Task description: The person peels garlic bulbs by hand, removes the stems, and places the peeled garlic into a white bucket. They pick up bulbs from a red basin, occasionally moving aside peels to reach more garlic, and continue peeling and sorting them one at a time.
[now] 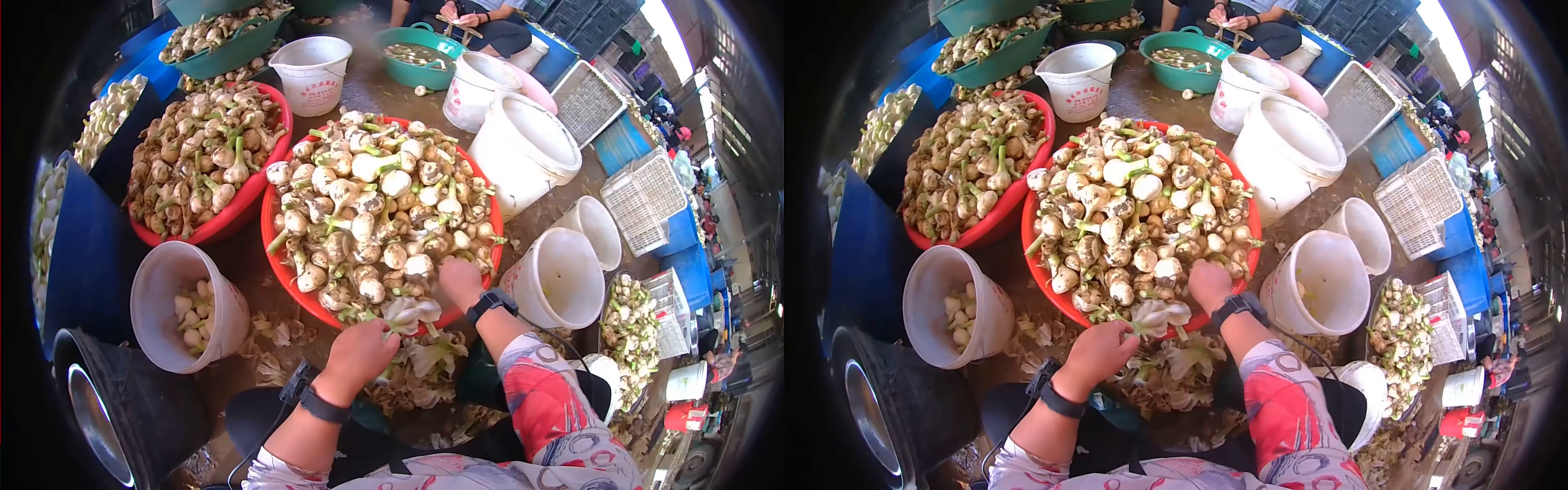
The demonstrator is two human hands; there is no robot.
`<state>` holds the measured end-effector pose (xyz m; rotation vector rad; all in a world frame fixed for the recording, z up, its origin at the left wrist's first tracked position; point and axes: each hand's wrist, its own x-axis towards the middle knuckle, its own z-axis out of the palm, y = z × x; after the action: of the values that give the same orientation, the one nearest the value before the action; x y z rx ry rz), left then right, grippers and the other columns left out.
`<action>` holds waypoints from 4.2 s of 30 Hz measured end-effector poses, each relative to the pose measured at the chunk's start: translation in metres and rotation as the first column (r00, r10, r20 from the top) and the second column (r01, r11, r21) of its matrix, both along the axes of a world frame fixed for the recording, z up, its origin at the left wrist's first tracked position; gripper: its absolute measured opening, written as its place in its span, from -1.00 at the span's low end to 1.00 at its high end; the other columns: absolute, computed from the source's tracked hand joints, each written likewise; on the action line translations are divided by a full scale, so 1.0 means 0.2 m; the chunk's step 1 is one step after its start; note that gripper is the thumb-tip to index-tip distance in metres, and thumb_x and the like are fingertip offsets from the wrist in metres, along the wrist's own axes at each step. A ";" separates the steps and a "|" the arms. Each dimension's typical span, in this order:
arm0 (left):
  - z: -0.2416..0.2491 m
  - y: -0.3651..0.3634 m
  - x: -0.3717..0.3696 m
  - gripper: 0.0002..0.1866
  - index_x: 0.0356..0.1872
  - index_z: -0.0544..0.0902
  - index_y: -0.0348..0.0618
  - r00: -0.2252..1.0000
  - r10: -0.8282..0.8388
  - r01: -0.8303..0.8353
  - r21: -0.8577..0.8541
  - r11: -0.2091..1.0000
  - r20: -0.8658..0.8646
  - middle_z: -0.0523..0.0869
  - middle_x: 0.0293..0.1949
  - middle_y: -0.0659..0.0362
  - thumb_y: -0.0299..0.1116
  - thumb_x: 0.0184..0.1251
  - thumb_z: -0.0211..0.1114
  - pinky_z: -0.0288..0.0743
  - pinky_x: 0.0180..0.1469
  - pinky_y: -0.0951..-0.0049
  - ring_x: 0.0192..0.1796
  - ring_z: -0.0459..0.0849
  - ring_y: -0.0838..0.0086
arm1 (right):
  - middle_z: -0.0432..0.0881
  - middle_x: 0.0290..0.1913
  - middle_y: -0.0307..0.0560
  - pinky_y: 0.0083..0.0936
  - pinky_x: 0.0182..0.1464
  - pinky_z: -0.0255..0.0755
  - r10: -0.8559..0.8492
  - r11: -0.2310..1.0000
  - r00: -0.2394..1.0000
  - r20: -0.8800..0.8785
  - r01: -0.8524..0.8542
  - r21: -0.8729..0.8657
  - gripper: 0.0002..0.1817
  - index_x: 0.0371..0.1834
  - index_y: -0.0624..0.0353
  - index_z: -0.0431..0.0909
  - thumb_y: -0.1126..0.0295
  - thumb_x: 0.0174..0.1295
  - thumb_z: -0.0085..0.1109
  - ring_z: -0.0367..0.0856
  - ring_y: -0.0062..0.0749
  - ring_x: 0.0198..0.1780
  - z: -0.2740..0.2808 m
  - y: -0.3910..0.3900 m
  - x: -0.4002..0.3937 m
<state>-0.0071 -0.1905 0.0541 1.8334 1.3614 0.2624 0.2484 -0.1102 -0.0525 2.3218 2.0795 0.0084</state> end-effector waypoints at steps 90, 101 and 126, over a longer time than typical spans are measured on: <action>0.10 0.01 -0.05 -0.62 -0.04 0.38 -0.17 0.007 0.542 0.175 -0.535 0.827 0.840 0.54 -0.18 0.25 -0.32 0.12 0.18 0.43 -0.20 0.55 -0.22 0.54 0.54 | 0.47 -0.52 0.00 -0.36 -0.43 0.33 0.660 0.750 0.438 -0.611 -0.332 0.572 -0.94 -0.47 0.27 0.44 0.50 0.01 0.02 0.46 -0.08 -0.45 0.96 -0.53 -0.51; 0.17 -0.08 0.04 -0.47 0.01 0.36 -0.25 0.091 0.436 0.243 -0.445 0.862 0.895 0.52 -0.12 0.17 -0.34 -0.04 0.29 0.32 -0.01 0.47 -0.06 0.47 0.44 | 0.57 -0.48 0.00 -0.35 -0.38 0.43 0.141 0.938 0.988 -0.057 -0.152 -0.312 -0.71 -0.56 0.20 0.57 0.26 0.09 -0.09 0.56 -0.19 -0.43 0.65 -0.39 -0.24; 0.20 0.02 -0.04 -0.64 -0.15 0.43 -0.21 0.238 0.458 0.168 -0.501 0.849 0.856 0.56 -0.18 0.15 -0.16 0.16 0.16 0.41 -0.10 0.45 -0.17 0.53 0.48 | 0.36 -0.76 -0.03 -0.40 -0.59 0.21 0.236 0.963 0.378 -0.895 -0.211 0.165 -0.67 -0.73 0.22 0.35 0.26 0.09 -0.03 0.40 -0.26 -0.69 0.81 -0.53 -0.53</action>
<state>-0.0144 -0.1855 0.0940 0.6833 0.5345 0.9021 0.1418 -0.2171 0.1098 2.2019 2.7460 -1.6274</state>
